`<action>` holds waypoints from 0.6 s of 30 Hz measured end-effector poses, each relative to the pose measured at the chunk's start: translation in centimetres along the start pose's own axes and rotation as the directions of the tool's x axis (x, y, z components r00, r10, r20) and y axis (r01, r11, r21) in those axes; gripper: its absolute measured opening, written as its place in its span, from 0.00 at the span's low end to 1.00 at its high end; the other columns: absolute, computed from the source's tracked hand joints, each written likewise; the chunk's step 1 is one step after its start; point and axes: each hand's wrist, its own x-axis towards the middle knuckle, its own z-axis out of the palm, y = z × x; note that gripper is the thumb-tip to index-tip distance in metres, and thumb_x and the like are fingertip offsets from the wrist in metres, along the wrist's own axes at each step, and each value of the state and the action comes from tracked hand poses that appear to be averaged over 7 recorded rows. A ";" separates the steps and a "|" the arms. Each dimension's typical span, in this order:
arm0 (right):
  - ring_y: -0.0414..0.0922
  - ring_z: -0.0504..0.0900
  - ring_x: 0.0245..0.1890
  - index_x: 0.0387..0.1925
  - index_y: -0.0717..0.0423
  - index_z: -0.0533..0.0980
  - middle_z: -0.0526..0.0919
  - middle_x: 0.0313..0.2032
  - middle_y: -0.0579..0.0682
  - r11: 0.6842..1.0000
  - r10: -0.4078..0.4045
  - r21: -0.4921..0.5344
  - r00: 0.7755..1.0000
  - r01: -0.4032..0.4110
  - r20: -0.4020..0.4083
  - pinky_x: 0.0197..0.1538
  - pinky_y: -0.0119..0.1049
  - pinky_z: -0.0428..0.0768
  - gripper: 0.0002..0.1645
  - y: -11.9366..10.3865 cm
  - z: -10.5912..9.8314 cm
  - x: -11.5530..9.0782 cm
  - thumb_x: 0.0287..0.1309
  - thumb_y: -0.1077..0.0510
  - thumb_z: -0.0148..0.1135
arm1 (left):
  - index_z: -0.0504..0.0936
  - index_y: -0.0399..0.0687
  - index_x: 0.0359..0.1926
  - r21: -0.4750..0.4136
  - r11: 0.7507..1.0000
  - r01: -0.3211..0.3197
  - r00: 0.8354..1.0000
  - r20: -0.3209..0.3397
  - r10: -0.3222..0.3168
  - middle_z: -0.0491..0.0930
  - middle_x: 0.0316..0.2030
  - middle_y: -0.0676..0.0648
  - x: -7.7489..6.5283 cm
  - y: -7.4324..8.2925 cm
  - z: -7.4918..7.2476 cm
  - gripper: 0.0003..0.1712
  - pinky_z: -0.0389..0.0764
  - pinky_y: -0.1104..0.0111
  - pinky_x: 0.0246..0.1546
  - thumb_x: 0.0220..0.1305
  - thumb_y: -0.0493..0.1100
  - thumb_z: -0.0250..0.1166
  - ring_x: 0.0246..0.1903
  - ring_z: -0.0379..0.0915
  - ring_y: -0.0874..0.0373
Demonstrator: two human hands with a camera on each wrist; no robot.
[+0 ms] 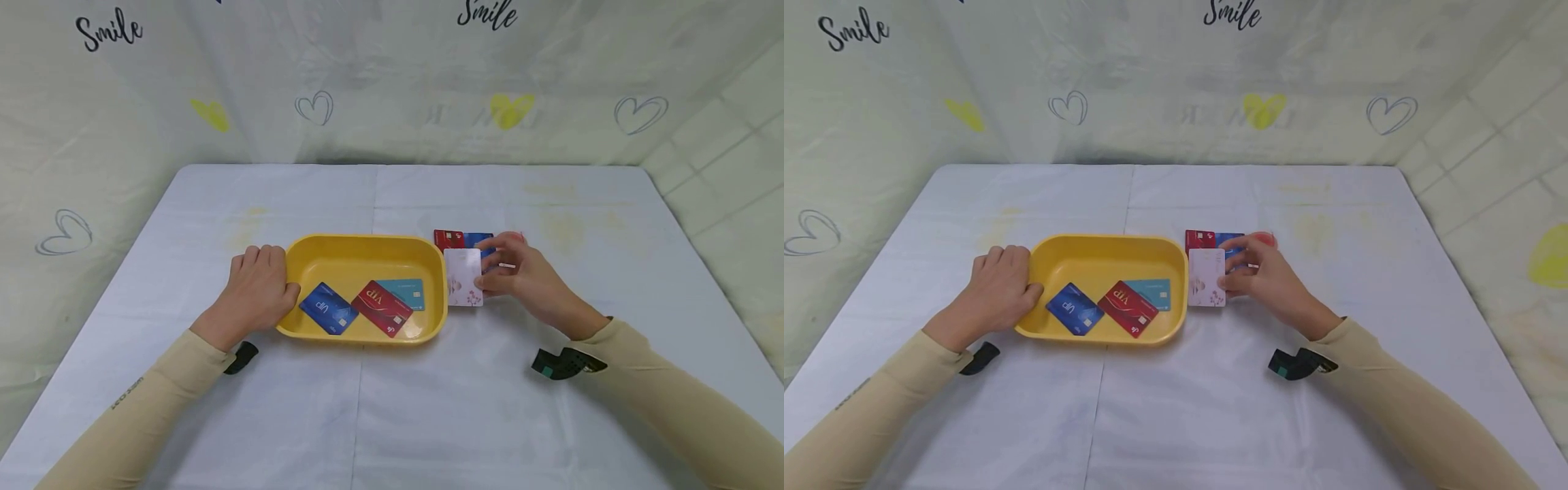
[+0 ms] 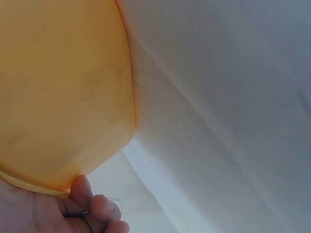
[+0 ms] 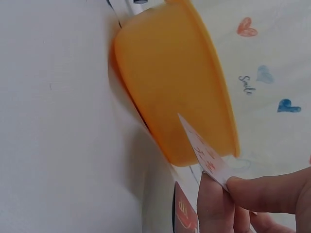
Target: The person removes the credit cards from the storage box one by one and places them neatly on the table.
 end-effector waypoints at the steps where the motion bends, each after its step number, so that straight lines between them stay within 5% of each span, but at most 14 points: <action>1: 0.49 0.85 0.48 0.67 0.53 0.67 0.75 0.51 0.57 1.000 -0.002 0.001 1.000 0.002 0.004 0.48 0.34 0.88 0.32 0.1 0.1 0.0 0.64 0.57 0.67 | 0.63 0.36 0.38 0.000 1.000 0.000 1.000 0.002 0.000 0.62 0.32 0.41 0.0 0.0 0.0 0.13 0.53 0.57 0.40 0.65 0.45 0.47 0.39 0.56 0.44; 18: 0.48 0.87 0.48 0.69 0.51 0.66 0.81 0.53 0.59 0.994 0.090 -0.062 0.994 -0.087 0.056 0.49 0.35 0.88 0.35 1.0 1.4 0.0 0.64 0.55 0.68 | 0.63 0.36 0.37 -0.006 1.000 -0.006 1.000 0.000 0.006 0.62 0.32 0.41 0.0 0.0 -0.1 0.13 0.53 0.57 0.40 0.66 0.44 0.48 0.39 0.56 0.44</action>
